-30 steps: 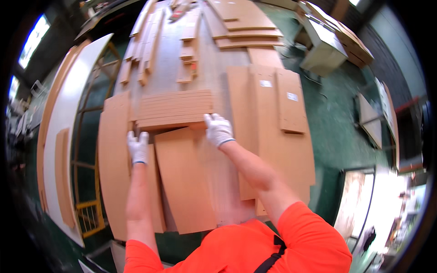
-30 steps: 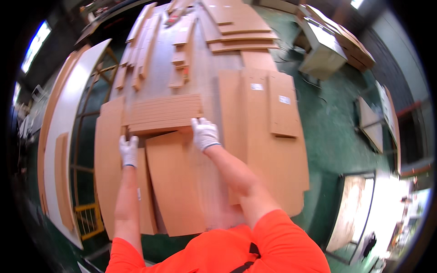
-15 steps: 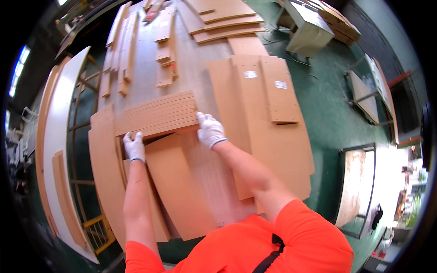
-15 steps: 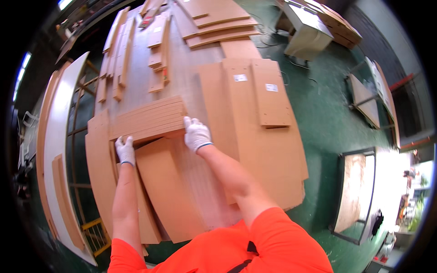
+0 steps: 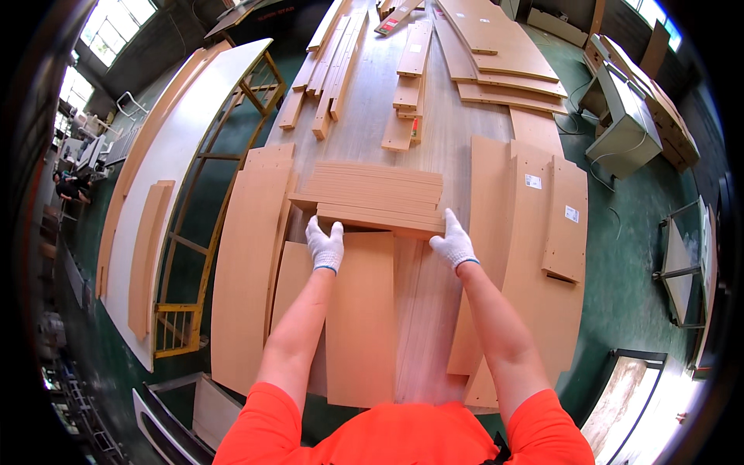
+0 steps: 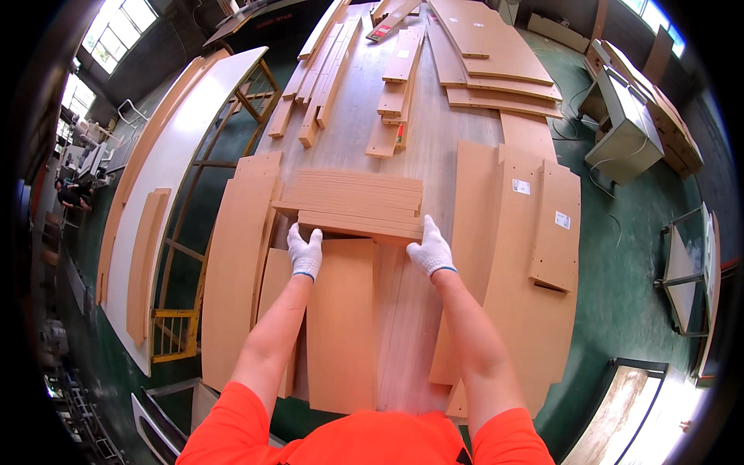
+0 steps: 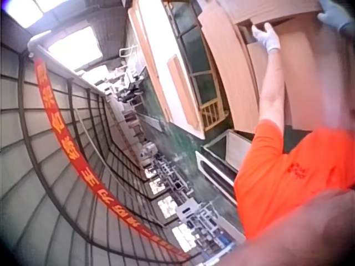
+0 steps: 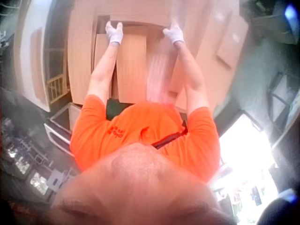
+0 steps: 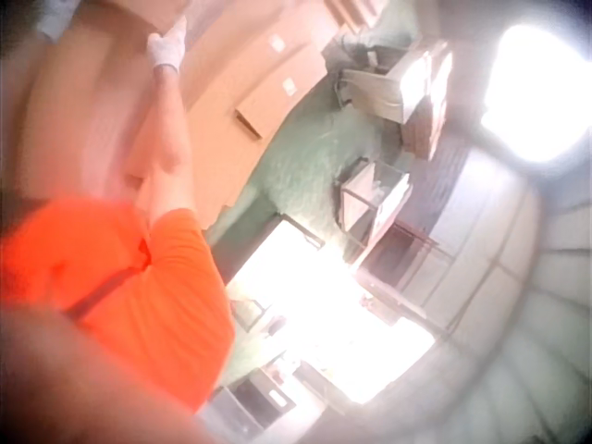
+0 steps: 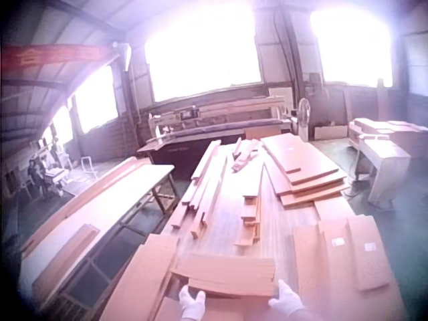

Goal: The person organizes various wood boards by hand on a workbench, picking up long and short pieces and stacking them together.

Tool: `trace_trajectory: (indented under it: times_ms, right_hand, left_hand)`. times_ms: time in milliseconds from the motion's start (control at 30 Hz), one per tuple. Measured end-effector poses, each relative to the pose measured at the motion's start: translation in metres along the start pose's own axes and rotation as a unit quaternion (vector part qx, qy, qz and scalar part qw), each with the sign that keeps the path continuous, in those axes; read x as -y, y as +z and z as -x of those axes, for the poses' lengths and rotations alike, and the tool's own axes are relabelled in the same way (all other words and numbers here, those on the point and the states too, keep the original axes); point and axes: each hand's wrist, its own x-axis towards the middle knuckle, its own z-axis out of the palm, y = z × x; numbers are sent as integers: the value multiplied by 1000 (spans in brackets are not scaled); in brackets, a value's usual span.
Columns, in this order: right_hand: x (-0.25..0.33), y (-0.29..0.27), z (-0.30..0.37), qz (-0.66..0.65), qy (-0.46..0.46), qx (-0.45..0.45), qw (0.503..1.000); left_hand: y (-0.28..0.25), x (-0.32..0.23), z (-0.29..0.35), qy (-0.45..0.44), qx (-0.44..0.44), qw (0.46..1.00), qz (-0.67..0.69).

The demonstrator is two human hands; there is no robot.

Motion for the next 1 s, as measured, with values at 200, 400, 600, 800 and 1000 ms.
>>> trace_trajectory:
  times_ms: [200,400,600,800,1000]
  right_hand:
    - [47,-7,9,-11,76,80,994]
    - [45,3,11,-12,56,73,996]
    - [0,4,57,-53,1,-37,998]
    - [-71,-49,182,34,-64,-179,981]
    - [-169,-123,348,222,249,-239,912]
  left_hand:
    - [0,12,-1,8,-35,999,9]
    - [-1,20,18,121,-23,990,-74]
    - [4,25,23,144,-17,981,-129]
    - [2,25,22,143,-20,986,-88]
    - [-9,10,63,249,-15,966,-74]
